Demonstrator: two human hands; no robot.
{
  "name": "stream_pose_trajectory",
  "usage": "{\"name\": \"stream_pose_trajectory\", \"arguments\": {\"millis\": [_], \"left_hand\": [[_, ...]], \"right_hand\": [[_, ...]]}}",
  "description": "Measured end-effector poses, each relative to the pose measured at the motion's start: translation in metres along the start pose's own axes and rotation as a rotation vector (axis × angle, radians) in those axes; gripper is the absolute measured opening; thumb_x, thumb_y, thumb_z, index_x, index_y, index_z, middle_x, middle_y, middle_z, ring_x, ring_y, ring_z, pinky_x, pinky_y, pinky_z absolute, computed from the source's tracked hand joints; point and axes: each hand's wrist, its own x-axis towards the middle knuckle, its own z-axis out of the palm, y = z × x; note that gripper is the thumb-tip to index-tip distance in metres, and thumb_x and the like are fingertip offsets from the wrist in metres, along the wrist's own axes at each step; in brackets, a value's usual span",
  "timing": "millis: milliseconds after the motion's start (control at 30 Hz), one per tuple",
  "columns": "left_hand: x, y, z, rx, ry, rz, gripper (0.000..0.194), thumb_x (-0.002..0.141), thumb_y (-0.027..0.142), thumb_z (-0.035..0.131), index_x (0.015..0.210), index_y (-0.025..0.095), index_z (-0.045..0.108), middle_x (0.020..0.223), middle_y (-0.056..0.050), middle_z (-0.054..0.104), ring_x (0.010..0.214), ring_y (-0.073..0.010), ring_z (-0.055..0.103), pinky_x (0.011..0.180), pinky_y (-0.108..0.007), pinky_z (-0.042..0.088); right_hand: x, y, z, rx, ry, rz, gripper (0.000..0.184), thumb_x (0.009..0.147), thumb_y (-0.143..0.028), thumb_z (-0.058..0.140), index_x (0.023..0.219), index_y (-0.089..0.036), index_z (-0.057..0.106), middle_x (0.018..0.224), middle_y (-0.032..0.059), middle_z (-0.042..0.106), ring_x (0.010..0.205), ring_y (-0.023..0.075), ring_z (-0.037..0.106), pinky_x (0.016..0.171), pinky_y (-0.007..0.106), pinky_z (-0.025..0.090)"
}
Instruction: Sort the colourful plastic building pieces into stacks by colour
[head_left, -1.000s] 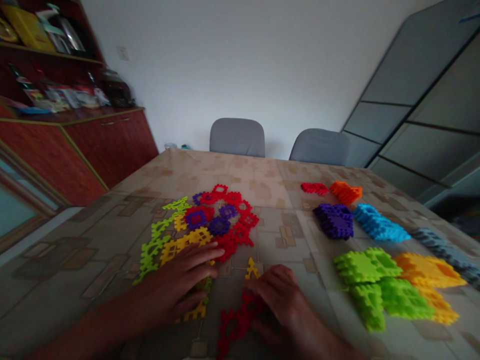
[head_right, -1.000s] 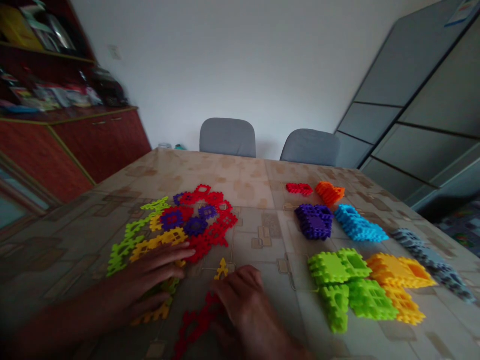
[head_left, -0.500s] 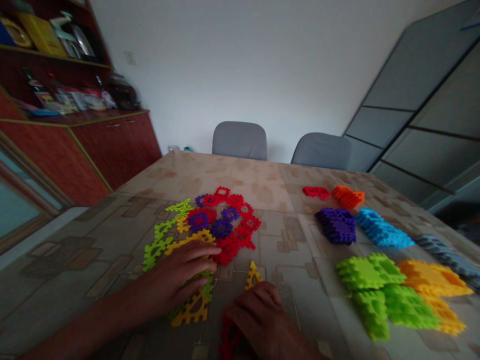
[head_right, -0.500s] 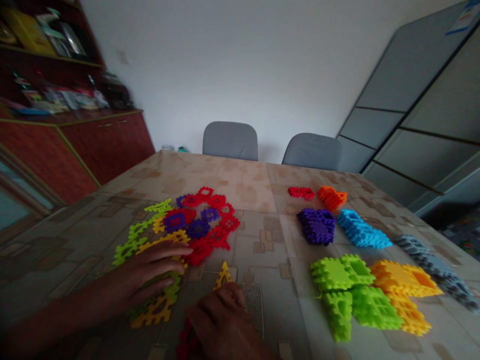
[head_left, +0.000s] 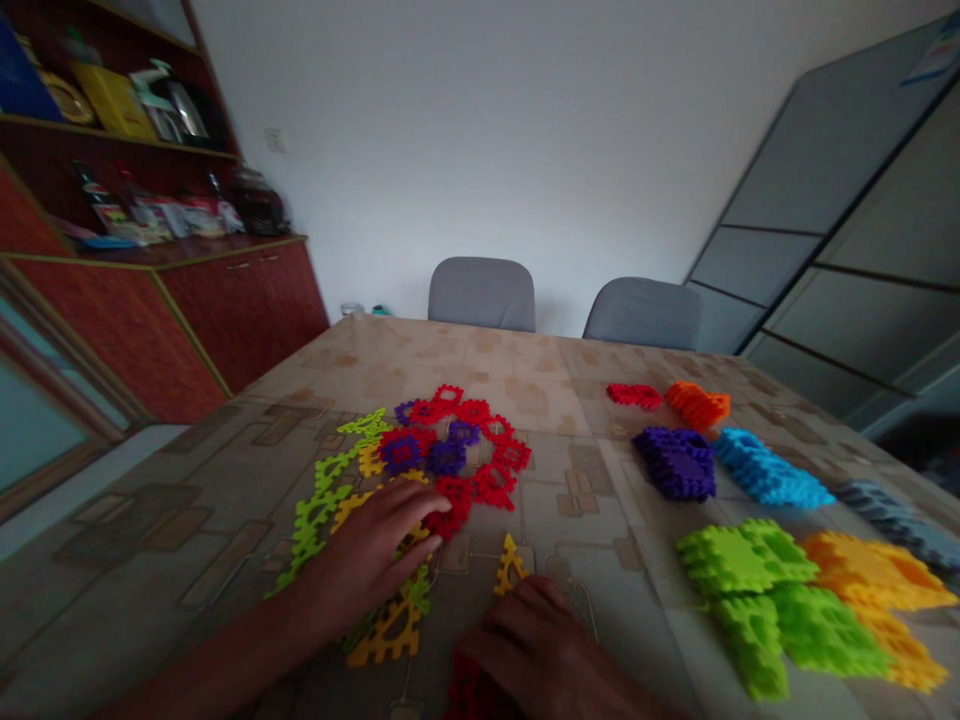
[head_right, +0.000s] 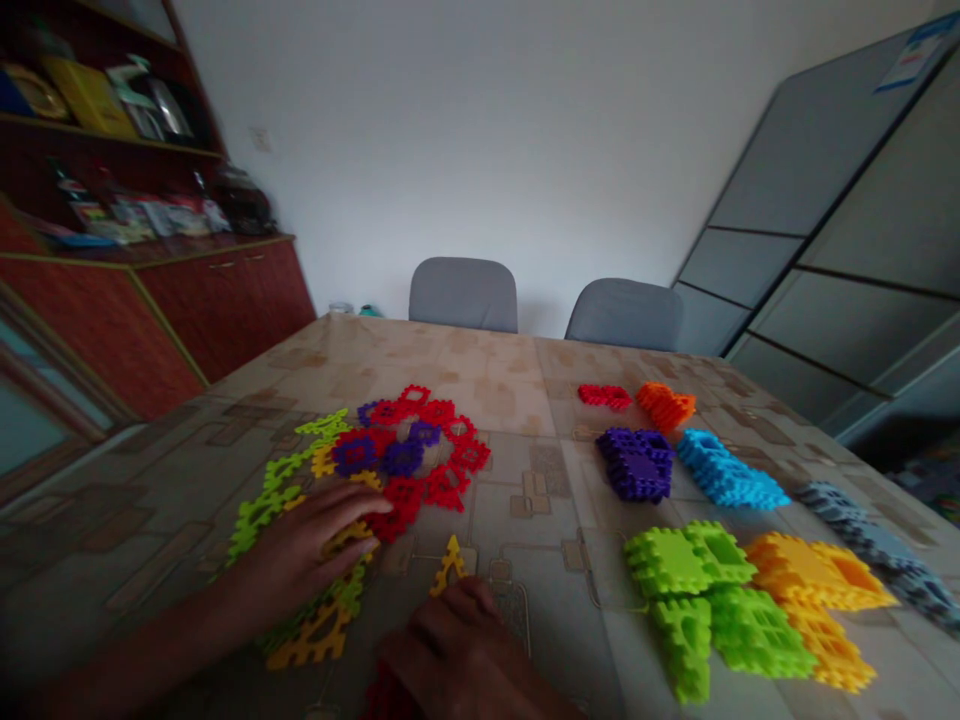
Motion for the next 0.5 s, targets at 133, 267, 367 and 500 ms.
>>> {"name": "stream_pose_trajectory", "arguments": {"millis": [133, 267, 367, 500], "left_hand": [[0.018, -0.004, 0.004, 0.06, -0.042, -0.064, 0.027, 0.094, 0.02, 0.058, 0.12, 0.022, 0.064, 0.118, -0.009, 0.069, 0.11, -0.0279, 0.065, 0.095, -0.042, 0.051], [0.029, -0.007, 0.014, 0.069, -0.092, -0.012, 0.043, 0.087, 0.02, 0.072, 0.129, 0.021, 0.063, 0.139, -0.012, 0.062, 0.128, -0.0334, 0.056, 0.107, -0.05, 0.043], [0.037, -0.004, 0.019, 0.065, -0.116, 0.028, 0.036, 0.088, 0.019, 0.072, 0.124, 0.023, 0.065, 0.132, -0.008, 0.068, 0.124, -0.0295, 0.059, 0.11, -0.048, 0.041], [0.057, 0.006, 0.024, 0.078, -0.106, 0.026, 0.034, 0.09, 0.022, 0.071, 0.124, 0.021, 0.064, 0.127, -0.009, 0.07, 0.12, -0.0307, 0.061, 0.11, -0.052, 0.039]], "right_hand": [[0.001, 0.002, -0.016, 0.064, -0.088, 0.061, 0.025, 0.1, -0.043, 0.062, 0.117, -0.025, 0.061, 0.095, -0.0002, 0.069, 0.092, 0.0185, 0.063, 0.09, 0.031, 0.042], [0.003, 0.009, -0.036, 0.103, -0.165, 0.201, 0.023, 0.095, -0.024, 0.069, 0.117, -0.022, 0.062, 0.104, 0.0023, 0.07, 0.1, 0.021, 0.061, 0.092, 0.033, 0.041], [0.003, 0.016, -0.043, 0.108, -0.183, 0.309, 0.015, 0.097, -0.014, 0.062, 0.11, -0.021, 0.064, 0.105, 0.0029, 0.07, 0.101, 0.0209, 0.061, 0.092, 0.033, 0.042], [0.002, 0.021, -0.042, 0.111, -0.179, 0.37, 0.012, 0.098, -0.012, 0.061, 0.105, -0.02, 0.067, 0.101, 0.0022, 0.07, 0.097, 0.0197, 0.061, 0.091, 0.033, 0.044]]}}
